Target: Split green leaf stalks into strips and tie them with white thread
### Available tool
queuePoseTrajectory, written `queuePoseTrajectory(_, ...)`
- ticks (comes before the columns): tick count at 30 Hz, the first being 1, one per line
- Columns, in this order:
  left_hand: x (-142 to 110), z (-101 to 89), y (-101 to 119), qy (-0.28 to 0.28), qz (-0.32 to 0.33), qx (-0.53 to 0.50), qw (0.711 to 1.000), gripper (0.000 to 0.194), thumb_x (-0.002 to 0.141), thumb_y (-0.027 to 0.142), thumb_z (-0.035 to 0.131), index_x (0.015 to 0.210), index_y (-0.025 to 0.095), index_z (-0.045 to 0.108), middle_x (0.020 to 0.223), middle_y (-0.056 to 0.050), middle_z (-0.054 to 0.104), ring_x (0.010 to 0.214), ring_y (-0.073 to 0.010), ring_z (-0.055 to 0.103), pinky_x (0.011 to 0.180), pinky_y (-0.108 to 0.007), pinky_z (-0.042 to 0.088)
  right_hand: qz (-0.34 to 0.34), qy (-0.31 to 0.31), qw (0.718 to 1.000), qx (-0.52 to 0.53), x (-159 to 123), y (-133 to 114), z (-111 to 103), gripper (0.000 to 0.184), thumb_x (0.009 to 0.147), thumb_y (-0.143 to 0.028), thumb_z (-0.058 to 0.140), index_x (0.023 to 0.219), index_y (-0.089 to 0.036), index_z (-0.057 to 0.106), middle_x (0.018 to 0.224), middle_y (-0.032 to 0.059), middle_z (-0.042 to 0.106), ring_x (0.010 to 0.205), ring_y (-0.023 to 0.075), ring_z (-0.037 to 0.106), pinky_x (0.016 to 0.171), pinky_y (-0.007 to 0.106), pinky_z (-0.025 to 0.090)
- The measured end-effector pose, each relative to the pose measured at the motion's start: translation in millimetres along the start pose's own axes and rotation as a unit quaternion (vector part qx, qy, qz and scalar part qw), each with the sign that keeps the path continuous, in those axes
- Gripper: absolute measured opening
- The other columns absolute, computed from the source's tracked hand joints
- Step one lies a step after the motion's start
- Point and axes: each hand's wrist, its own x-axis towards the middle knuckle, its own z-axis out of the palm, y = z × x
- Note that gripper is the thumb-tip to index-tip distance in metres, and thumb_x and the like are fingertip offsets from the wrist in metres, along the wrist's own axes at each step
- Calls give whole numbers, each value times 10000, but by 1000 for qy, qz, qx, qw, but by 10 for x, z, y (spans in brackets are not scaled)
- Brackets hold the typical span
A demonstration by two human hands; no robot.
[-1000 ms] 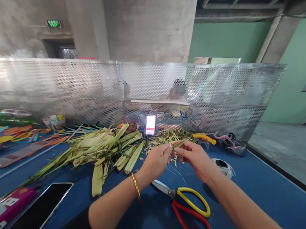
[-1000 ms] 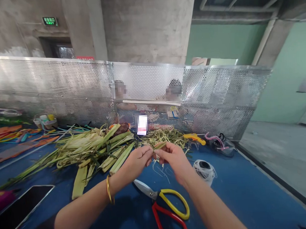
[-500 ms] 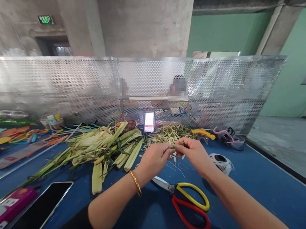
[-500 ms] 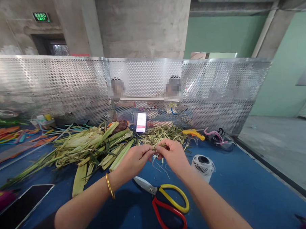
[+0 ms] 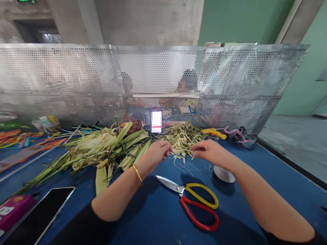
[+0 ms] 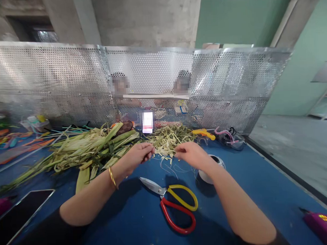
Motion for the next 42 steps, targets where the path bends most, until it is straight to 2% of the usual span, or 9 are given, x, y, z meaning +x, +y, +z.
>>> queuePoseTrajectory(4,80,-49,-48,-47,-151,-227,961,188,867,181,412,687,156,463,539,65,359,439,-46,286,447,-191,177,41,-40,992,-109,98,198,133,74,663,-149,652,672,-185,716,690,47,701,726,200,637,631,263,415)
queuePoseTrajectory(9,69,5,-51,-37,-178,-250,951,182,890,172,403,711,157,425,558,72,353,432,-23,297,438,-167,186,68,-52,984,-154,176,267,419,109,616,-101,689,615,-211,690,700,33,686,745,186,619,619,249,373)
queuePoseTrajectory(14,36,55,-44,-39,-184,-241,952,173,895,182,422,727,151,451,567,68,380,438,-21,327,434,-159,209,76,-41,986,-142,171,302,479,146,651,-92,658,550,-193,626,663,35,662,720,177,608,592,243,353)
queuePoseTrajectory(21,30,64,-38,-2,-159,-186,970,203,889,162,398,716,139,502,618,37,469,475,-33,408,439,-168,259,61,-21,997,-45,131,235,274,188,868,-194,400,813,-189,580,748,12,696,504,101,575,487,213,386)
queuePoseTrajectory(25,16,61,-33,1,-149,-175,973,188,875,163,422,710,138,507,637,33,493,481,-33,415,441,-175,251,84,-8,995,-61,78,208,168,118,823,-163,484,762,-191,582,723,11,682,540,117,599,499,221,400)
queuePoseTrajectory(29,-5,50,-8,-5,-140,-173,975,201,877,164,416,696,138,498,624,32,482,478,-33,405,447,-185,244,139,-29,984,-110,69,258,280,122,753,-112,630,653,-176,602,626,29,645,598,154,624,561,249,437)
queuePoseTrajectory(31,-10,47,-4,-6,-135,-174,975,204,877,161,415,692,139,500,618,31,480,481,-35,405,449,-191,244,162,-43,978,-126,82,294,383,38,806,-183,639,772,-168,644,787,56,674,721,164,640,650,273,487)
queuePoseTrajectory(35,-8,64,-40,-4,-137,-186,973,216,875,156,415,678,139,503,602,27,477,476,-40,400,449,-199,242,176,-48,972,-147,100,358,517,302,908,-323,536,1175,-183,550,1195,83,568,990,197,592,829,400,511)
queuePoseTrajectory(42,6,48,-48,-11,-142,-231,962,235,873,154,438,650,140,510,563,24,467,471,-51,386,441,-198,240,180,-65,969,-158,70,365,540,306,904,-321,542,1175,-178,551,1193,83,570,989,204,593,828,407,511)
